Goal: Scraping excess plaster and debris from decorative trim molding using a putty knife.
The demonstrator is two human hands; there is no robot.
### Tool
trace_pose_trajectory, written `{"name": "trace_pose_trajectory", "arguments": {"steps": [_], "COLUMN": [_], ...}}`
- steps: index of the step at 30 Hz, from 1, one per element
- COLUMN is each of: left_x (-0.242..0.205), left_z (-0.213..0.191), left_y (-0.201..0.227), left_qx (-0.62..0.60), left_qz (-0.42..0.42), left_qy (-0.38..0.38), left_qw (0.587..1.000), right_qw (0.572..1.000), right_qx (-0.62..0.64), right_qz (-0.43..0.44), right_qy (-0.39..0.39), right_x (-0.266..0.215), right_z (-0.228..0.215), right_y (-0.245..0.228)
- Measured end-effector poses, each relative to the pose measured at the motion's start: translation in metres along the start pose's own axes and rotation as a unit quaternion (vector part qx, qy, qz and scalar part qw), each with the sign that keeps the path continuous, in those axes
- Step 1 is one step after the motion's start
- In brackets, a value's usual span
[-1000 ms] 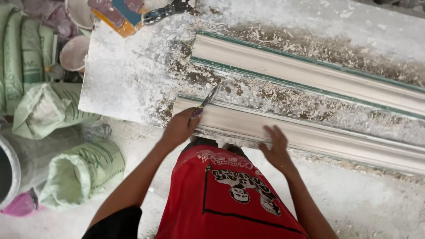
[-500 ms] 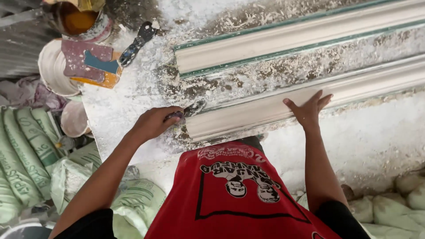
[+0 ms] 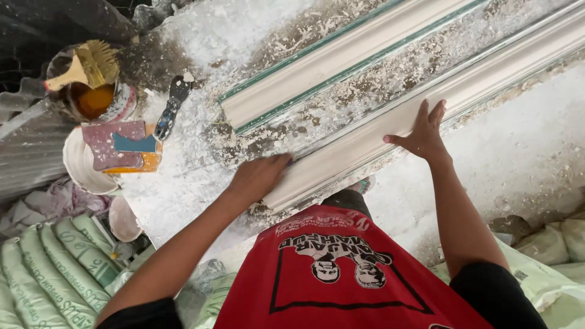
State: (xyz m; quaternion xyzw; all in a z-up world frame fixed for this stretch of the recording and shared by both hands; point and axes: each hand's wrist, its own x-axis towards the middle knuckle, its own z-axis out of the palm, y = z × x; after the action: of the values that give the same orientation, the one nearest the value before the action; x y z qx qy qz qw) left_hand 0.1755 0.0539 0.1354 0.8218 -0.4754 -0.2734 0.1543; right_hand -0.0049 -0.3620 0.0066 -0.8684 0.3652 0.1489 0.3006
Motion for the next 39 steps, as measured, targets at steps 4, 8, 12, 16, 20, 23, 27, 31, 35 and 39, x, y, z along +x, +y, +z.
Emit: {"name": "trace_pose_trajectory", "arguments": {"steps": [4, 8, 12, 16, 20, 23, 27, 31, 35, 39], "left_x": [-0.075, -0.053, -0.001, -0.029, -0.088, -0.099, 0.014, 0.067, 0.013, -0.035], "left_z": [-0.012, 0.002, 0.013, 0.009, 0.009, 0.006, 0.031, 0.047, 0.03, 0.012], "left_y": [-0.02, -0.01, 0.011, 0.001, -0.033, -0.044, 0.01, 0.028, 0.005, -0.015], "left_qx": [0.221, 0.26, 0.261, 0.257, 0.262, 0.308, 0.243, 0.225, 0.237, 0.286], "left_qz": [0.042, 0.078, 0.083, 0.069, 0.06, 0.04, 0.089, 0.131, 0.108, 0.114], "left_qy": [-0.046, -0.006, 0.01, -0.04, -0.013, -0.068, -0.048, 0.056, 0.033, 0.02], "left_qw": [0.973, 0.962, 0.962, 0.963, 0.963, 0.948, 0.965, 0.964, 0.965, 0.951], "right_qw": [0.998, 0.996, 0.996, 0.992, 0.991, 0.992, 0.994, 0.995, 0.994, 0.993], "right_qx": [0.028, 0.035, 0.032, 0.05, 0.076, 0.072, 0.067, 0.053, 0.057, 0.063], "right_qz": [-0.018, -0.024, -0.021, -0.04, 0.004, 0.009, 0.031, 0.028, 0.011, 0.007], "right_qy": [0.05, 0.083, 0.086, 0.105, 0.108, 0.101, 0.076, 0.078, 0.097, 0.099], "right_x": [-0.011, -0.01, -0.011, -0.017, -0.019, -0.013, -0.009, -0.013, -0.02, -0.016], "right_z": [0.003, 0.005, 0.008, 0.015, 0.017, 0.017, 0.009, 0.009, 0.009, 0.015], "right_y": [-0.008, -0.007, -0.002, -0.001, 0.002, 0.002, -0.002, -0.002, -0.005, -0.003]}}
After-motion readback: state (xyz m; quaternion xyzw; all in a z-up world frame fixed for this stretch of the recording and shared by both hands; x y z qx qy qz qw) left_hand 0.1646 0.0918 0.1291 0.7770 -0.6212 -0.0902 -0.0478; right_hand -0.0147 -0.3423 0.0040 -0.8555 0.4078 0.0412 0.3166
